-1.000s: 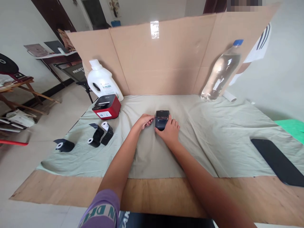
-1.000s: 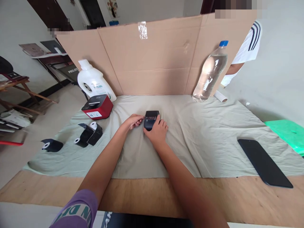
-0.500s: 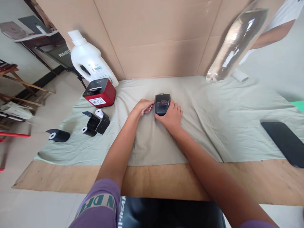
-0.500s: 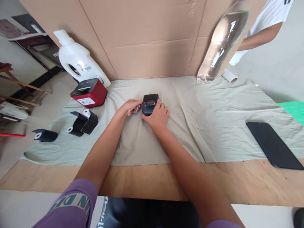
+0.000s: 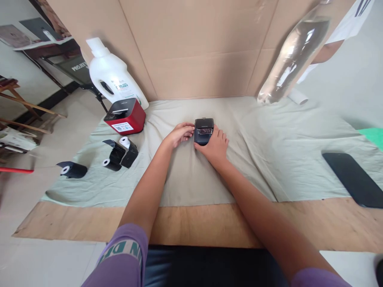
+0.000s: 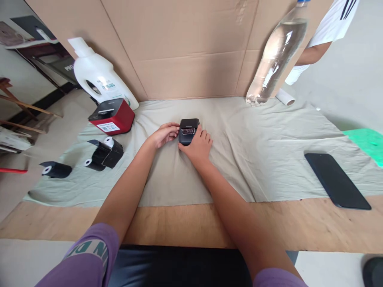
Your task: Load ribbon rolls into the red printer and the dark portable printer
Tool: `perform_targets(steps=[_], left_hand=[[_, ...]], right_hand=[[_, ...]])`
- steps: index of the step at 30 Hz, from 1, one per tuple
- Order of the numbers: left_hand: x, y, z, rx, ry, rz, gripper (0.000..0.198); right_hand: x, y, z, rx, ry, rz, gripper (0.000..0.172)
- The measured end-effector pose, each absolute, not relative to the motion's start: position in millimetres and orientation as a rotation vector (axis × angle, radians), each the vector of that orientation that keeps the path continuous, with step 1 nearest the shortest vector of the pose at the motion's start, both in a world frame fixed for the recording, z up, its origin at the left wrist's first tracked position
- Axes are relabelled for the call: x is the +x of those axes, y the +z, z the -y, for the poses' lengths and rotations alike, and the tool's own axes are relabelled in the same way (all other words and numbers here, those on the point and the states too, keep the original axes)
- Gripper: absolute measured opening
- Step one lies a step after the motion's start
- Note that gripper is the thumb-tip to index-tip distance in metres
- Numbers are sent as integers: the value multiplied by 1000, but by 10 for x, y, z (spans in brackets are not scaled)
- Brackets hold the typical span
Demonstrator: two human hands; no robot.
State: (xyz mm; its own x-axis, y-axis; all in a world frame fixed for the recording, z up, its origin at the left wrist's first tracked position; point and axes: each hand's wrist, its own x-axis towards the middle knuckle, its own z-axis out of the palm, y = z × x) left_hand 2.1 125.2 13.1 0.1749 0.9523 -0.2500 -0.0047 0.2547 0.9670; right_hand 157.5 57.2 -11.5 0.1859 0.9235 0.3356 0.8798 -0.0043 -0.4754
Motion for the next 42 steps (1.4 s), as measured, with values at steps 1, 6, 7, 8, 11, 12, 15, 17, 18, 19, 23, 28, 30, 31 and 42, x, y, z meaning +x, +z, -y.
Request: perform_targets(steps=[1,6,7,8,11,12,15,17,18,19,23,28,30,31,42], left_hand=[[13,137,-1230,1090,934,-1131,25],[36,128,-1199,1211,1010,-1070,15],[44,117,-1208,1219,1023,-1082,15],[52,106,-1220,1220,1037,-1100,16],[55,97,-1251,1235,1061,-1160,23],[48,110,-1257,1259,1059,-1185,26],[-6,217,-1250,1351,1011,-1274,45],[-61,328,-1225,1369,944,-1320,61],[-88,385,-1209,1361,904,-1331,68],[-111,437,-1192,1345,867,-1332,74],[-114,535,-1144,1308,860,-1209,81],[20,447,-1164,1352,978,-1117,71],[49,402,-1181,1361,985,-1133,69],[55,379,-1190,1363,983,-1139,67],[89,122,-1259,1429,968,-1238,49]], right_hand=[[1575,-109,-567,-1878,97,1690,96],[1574,-99,-558,-1886,100,1691,96],[1574,-101,-559,-1884,100,1689,96],[1574,-104,-560,-1882,101,1687,96],[1572,-112,-565,-1880,106,1687,97],[1572,-112,-566,-1880,108,1686,97],[1572,-108,-566,-1880,119,1686,97],[1571,-100,-563,-1885,133,1684,98],[1571,-96,-561,-1888,140,1683,98],[1570,-93,-559,-1891,146,1683,98],[1567,-87,-554,-1898,139,1683,97],[1572,-84,-552,-1897,124,1685,98],[1575,-79,-550,-1898,128,1688,98],[1576,-77,-550,-1900,130,1689,98],[1573,-120,-566,-1890,102,1689,98]])
